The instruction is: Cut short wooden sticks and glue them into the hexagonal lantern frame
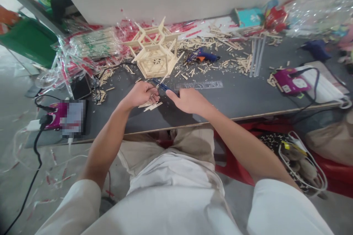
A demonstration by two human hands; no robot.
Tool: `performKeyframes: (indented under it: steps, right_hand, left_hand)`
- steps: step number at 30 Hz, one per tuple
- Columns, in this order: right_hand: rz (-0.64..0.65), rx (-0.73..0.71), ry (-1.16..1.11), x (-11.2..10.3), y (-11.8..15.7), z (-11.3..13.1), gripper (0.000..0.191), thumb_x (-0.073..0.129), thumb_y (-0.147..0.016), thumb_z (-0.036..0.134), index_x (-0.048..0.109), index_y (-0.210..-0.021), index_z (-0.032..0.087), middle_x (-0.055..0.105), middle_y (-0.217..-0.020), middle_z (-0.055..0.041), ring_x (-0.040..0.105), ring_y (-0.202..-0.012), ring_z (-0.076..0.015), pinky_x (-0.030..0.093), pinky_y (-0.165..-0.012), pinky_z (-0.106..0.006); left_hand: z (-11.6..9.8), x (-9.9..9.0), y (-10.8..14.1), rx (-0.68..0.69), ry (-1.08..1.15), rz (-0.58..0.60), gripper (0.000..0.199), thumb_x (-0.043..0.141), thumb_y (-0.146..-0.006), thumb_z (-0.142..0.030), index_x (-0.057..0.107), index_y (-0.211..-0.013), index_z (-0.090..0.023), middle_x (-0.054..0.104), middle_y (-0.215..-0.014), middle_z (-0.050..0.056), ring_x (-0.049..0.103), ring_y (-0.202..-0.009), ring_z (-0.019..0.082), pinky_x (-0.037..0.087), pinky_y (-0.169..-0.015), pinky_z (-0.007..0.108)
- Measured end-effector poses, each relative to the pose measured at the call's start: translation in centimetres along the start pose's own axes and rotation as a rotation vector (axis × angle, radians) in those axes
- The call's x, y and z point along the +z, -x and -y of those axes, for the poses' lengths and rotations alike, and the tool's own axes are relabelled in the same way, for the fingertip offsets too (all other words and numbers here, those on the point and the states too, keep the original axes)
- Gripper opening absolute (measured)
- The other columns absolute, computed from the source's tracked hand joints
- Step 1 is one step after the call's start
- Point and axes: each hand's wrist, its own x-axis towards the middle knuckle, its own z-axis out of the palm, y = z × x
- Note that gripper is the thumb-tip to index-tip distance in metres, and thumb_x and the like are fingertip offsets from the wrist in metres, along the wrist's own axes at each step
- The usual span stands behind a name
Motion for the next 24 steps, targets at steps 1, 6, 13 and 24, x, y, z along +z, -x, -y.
performKeyframes:
  steps: [1, 6, 13, 24]
  right_hand:
    - [-0.013, -0.002, 0.028, 0.3, -0.2, -0.2, 0.075, 0.022, -0.112, 0.074, 0.067, -0.084, 0.021, 0.076, -0.086, -0.0160, 0.072, -0.085, -0.0322, 0.045, -0.075, -0.038]
    - [-0.044, -0.059, 0.083, 0.6, -0.6, -0.7, 0.080, 0.020, -0.113, 0.071, 0.072, -0.082, 0.020, 0.077, -0.085, -0.0162, 0.073, -0.086, -0.0322, 0.043, -0.073, -0.037]
    - [0.020, -0.119, 0.155, 0.3, -0.8, -0.7, 0.078, 0.020, -0.115, 0.067, 0.077, -0.093, 0.018, 0.081, -0.096, -0.0162, 0.076, -0.091, -0.0308, 0.042, -0.072, -0.034]
    - [0.146, -0.142, 0.247, 0.4, 1.0, -1.3, 0.080, 0.020, -0.115, 0.064, 0.083, -0.102, 0.016, 0.082, -0.102, -0.0195, 0.079, -0.093, -0.0345, 0.046, -0.072, -0.037]
  left_hand:
    - [0.0, 0.0, 0.0, 0.003, -0.008, -0.001, 0.036, 0.057, -0.101, -0.012, 0.066, -0.067, -0.016, 0.077, -0.066, 0.009, 0.074, -0.056, 0.016, 0.059, -0.057, 0.023]
    - [-0.4, 0.1, 0.0, -0.002, -0.092, -0.037, 0.034, 0.055, -0.100, -0.012, 0.065, -0.068, -0.017, 0.076, -0.064, 0.007, 0.073, -0.054, 0.017, 0.058, -0.056, 0.023]
    - [-1.1, 0.8, 1.5, -0.031, -0.208, -0.056, 0.036, 0.054, -0.098, -0.013, 0.068, -0.065, -0.018, 0.076, -0.061, 0.004, 0.074, -0.052, 0.018, 0.055, -0.053, 0.022]
    - [-2.9, 3.7, 4.9, -0.201, -0.173, -0.061, 0.032, 0.054, -0.092, -0.002, 0.066, -0.068, -0.019, 0.073, -0.058, 0.001, 0.070, -0.050, 0.015, 0.051, -0.053, 0.022]
